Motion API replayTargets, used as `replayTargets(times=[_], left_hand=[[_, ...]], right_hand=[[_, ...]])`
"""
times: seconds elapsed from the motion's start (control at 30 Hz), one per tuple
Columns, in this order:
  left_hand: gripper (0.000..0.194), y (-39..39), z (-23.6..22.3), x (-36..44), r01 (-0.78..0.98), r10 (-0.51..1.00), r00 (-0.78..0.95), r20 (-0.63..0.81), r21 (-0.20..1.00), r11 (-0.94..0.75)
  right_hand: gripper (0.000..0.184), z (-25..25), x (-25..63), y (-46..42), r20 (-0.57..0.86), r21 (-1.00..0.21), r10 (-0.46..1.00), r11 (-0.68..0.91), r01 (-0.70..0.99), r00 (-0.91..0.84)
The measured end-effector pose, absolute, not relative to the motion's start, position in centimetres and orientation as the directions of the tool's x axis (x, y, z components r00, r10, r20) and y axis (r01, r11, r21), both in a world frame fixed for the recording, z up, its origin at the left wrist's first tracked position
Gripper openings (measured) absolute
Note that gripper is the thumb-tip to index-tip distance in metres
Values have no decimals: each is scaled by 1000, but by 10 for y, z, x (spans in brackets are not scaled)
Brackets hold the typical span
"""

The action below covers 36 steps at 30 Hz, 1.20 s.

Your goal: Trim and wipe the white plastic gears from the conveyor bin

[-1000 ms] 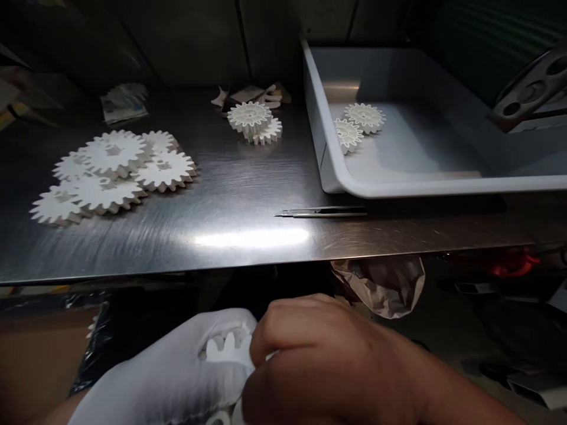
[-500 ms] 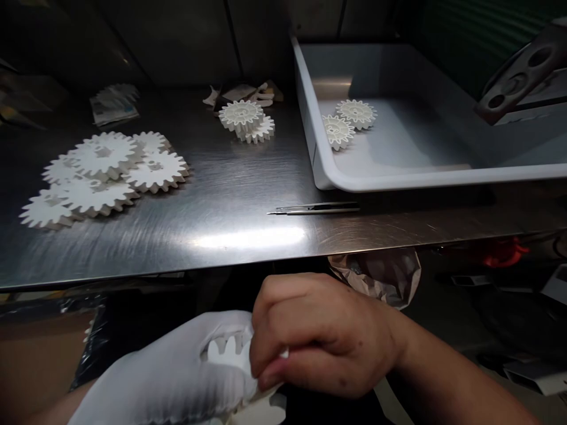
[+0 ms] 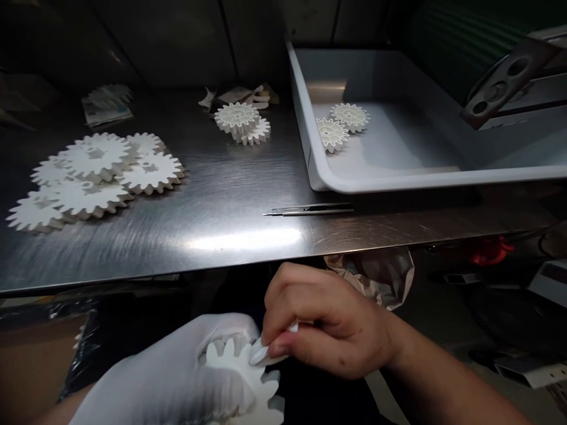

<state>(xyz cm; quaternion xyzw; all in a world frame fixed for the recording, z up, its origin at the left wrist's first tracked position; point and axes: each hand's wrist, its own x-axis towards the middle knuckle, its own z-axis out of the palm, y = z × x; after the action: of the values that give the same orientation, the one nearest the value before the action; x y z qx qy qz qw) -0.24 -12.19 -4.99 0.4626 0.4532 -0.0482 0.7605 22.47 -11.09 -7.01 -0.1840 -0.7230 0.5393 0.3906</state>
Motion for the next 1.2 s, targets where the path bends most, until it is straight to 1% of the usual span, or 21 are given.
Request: replayTargets(times=[0.07, 0.13, 0.23, 0.37, 0.43, 0.5, 0.57, 0.63, 0.7, 0.77, 0.8, 0.87, 0.93, 1.0, 1.07, 1.13, 1.2], left_hand=[[29, -120, -45, -1, 472, 334, 597, -729, 656, 589], [27, -118, -40, 0, 457, 307, 603, -736, 634, 624], [25, -116, -33, 0, 423, 293, 606, -739, 612, 669], [27, -120, -34, -1, 405, 311, 616, -724, 630, 663], [29, -121, -38, 0, 411, 332, 620, -711, 655, 635], [29, -121, -45, 2, 403, 359, 660, -660, 714, 572], [23, -119, -53, 6, 349, 348, 756, -554, 792, 501], [18, -117, -62, 10, 280, 324, 833, -449, 847, 452], [16, -115, -66, 11, 248, 327, 847, -419, 856, 454], [20, -114, -64, 10, 266, 331, 822, -464, 826, 497], [21, -114, -61, 9, 288, 311, 815, -489, 808, 514], [23, -113, -52, 7, 362, 248, 796, -553, 762, 536], [24, -111, -44, 5, 414, 222, 771, -597, 734, 538], [28, -110, -39, 5, 409, 234, 761, -605, 727, 552], [29, -110, -38, 6, 398, 252, 756, -604, 730, 556], [28, -111, -38, 8, 437, 242, 732, -637, 711, 551], [28, -112, -39, 10, 491, 233, 696, -679, 687, 536]], right_hand=[[10, -70, 224, -114, 374, -915, 667, 378, -140, -644], [10, -71, 227, -115, 344, -913, 652, 400, -80, -676], [13, -71, 236, -116, 301, -916, 674, 402, -6, -675], [10, -68, 239, -115, 339, -924, 732, 377, -63, -591], [7, -67, 233, -111, 339, -932, 719, 343, -115, -606], [9, -65, 224, -103, 326, -944, 675, 273, -187, -662], [14, -63, 215, -93, 322, -946, 593, 174, -273, -738], [19, -62, 210, -84, 339, -938, 496, 113, -328, -800], [21, -61, 211, -78, 334, -942, 408, 133, -307, -849], [18, -61, 218, -76, 257, -961, 372, 196, -195, -892], [15, -62, 223, -77, 207, -967, 377, 221, -129, -903], [12, -64, 234, -81, 127, -971, 434, 237, -23, -892], [10, -66, 244, -88, 113, -975, 537, 222, 11, -836], [10, -67, 251, -95, 128, -981, 636, 193, -4, -761], [13, -69, 254, -101, 129, -988, 692, 155, -28, -711], [22, -70, 254, -104, 124, -992, 700, 107, -69, -703], [21, -72, 251, -104, 154, -988, 686, 90, -127, -711]])
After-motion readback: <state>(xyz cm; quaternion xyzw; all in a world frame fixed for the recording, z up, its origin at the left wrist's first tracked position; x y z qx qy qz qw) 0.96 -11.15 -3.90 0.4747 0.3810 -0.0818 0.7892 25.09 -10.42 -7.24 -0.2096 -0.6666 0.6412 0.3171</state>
